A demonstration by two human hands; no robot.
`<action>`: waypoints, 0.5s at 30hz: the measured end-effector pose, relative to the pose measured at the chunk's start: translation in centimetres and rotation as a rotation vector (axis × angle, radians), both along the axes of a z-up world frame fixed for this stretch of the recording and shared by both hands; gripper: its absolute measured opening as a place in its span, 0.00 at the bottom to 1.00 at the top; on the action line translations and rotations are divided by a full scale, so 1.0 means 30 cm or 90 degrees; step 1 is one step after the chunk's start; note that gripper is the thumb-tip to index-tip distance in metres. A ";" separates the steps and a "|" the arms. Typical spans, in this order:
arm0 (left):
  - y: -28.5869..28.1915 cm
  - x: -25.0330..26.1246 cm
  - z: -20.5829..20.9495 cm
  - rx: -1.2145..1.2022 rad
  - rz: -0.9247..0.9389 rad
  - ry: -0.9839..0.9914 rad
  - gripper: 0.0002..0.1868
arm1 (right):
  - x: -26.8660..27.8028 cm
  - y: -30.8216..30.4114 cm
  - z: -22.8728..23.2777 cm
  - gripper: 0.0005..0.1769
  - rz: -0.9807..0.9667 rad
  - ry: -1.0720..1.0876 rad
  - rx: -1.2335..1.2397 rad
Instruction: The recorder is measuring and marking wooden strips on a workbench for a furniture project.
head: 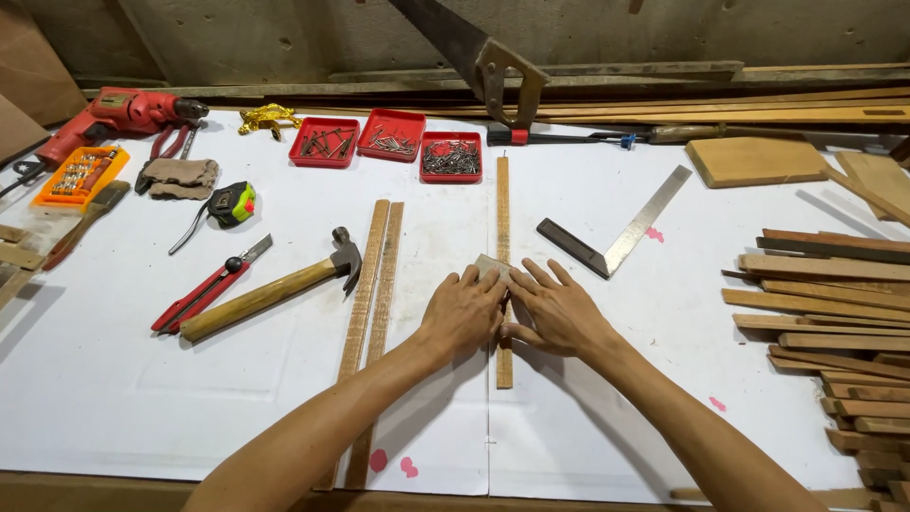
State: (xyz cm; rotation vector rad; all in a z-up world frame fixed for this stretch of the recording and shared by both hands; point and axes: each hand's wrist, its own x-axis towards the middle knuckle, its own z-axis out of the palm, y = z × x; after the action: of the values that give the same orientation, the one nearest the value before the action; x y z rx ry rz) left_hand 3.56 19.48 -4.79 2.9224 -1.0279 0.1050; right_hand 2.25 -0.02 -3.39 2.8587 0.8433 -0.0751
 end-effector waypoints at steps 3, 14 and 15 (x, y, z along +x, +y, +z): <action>-0.010 0.054 0.005 -0.016 -0.005 -0.005 0.29 | 0.069 -0.017 -0.019 0.52 -0.001 -0.006 -0.002; -0.052 0.333 0.014 -0.048 0.003 0.001 0.28 | 0.359 -0.050 -0.051 0.53 -0.030 -0.023 -0.035; -0.054 0.357 0.023 -0.066 0.007 0.004 0.27 | 0.387 -0.055 -0.056 0.53 -0.031 -0.030 -0.023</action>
State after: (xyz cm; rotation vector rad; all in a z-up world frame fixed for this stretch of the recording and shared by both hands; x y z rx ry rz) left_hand 14.27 17.84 -4.12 2.8340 -0.9751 0.1453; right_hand 13.87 -1.68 -5.08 2.8349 0.7563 -0.0280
